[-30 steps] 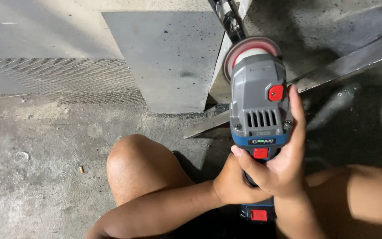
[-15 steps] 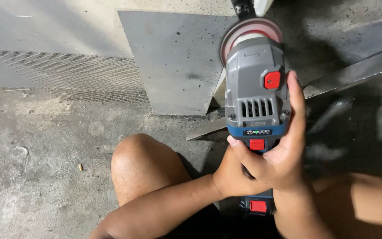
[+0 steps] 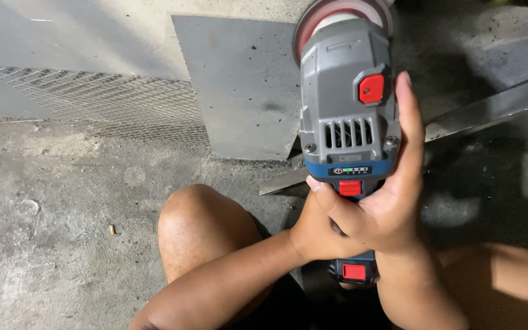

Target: Using a handheld angle grinder to smooth the edges and corners of a metal frame structure.

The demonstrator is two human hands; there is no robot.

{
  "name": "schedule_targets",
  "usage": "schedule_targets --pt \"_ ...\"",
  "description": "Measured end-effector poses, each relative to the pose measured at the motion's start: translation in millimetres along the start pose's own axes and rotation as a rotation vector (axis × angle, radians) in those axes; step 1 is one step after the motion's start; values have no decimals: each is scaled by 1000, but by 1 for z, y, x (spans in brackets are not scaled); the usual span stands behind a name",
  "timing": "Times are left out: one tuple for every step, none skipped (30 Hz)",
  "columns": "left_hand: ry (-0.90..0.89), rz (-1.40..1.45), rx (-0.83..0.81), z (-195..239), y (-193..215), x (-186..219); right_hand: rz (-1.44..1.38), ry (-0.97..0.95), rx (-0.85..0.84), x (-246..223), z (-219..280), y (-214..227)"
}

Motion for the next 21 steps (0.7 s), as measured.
schedule_targets --pt "0 -2 2 0 1 0 -2 1 -1 2 2 0" --pt "-4 -6 8 0 1 -1 -17 -12 1 3 4 0" --pt "-8 -10 15 0 2 -1 -32 -25 4 5 7 0" --pt "-7 -9 16 -7 4 11 -32 -26 2 6 10 0" --pt "48 124 -51 -14 4 22 5 -36 22 8 13 0" --pt "105 258 -119 -20 4 34 42 -48 41 9 17 0" --pt "108 261 -119 -8 0 19 43 -51 40 9 21 1" --pt "76 147 -78 4 -3 4 9 -90 49 10 24 1" --pt "44 33 -38 16 -6 -10 -26 -128 58 11 28 2" --pt "46 33 -39 20 -7 -11 -26 -130 58 12 31 3" --pt "78 24 -34 23 -8 -12 -25 -149 66 14 34 4" --pt "111 14 -30 27 -10 -13 -25 -167 74 15 38 6" --pt "113 14 -31 29 -11 -14 -25 -169 75 17 41 7" --pt "160 43 -49 31 -12 -15 -22 -184 77 18 44 8" --pt "207 72 -66 34 -14 -15 -19 -199 80 20 47 10" --pt "208 74 -69 37 -15 -17 -17 -201 82 22 51 11" --pt "226 58 -81 39 -16 -20 -47 -211 84 25 55 12" --pt "241 45 -96 42 -18 -22 -75 -220 87 28 58 14" --pt "241 48 -101 41 -20 -21 -71 -221 92 28 60 16" --pt "257 13 -99 42 -21 -20 -115 -278 117 29 62 18" --pt "272 -21 -98 42 -23 -19 -160 -335 142 30 64 20"
Point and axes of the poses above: each hand's wrist, its own z-axis away from the middle knuckle, its own y-axis out of the back of the hand, x = y × z, the point moved 2 cm from there along -z, towards the middle knuckle, and after that the axes turned 5 degrees about z, right-handed, at the moved point
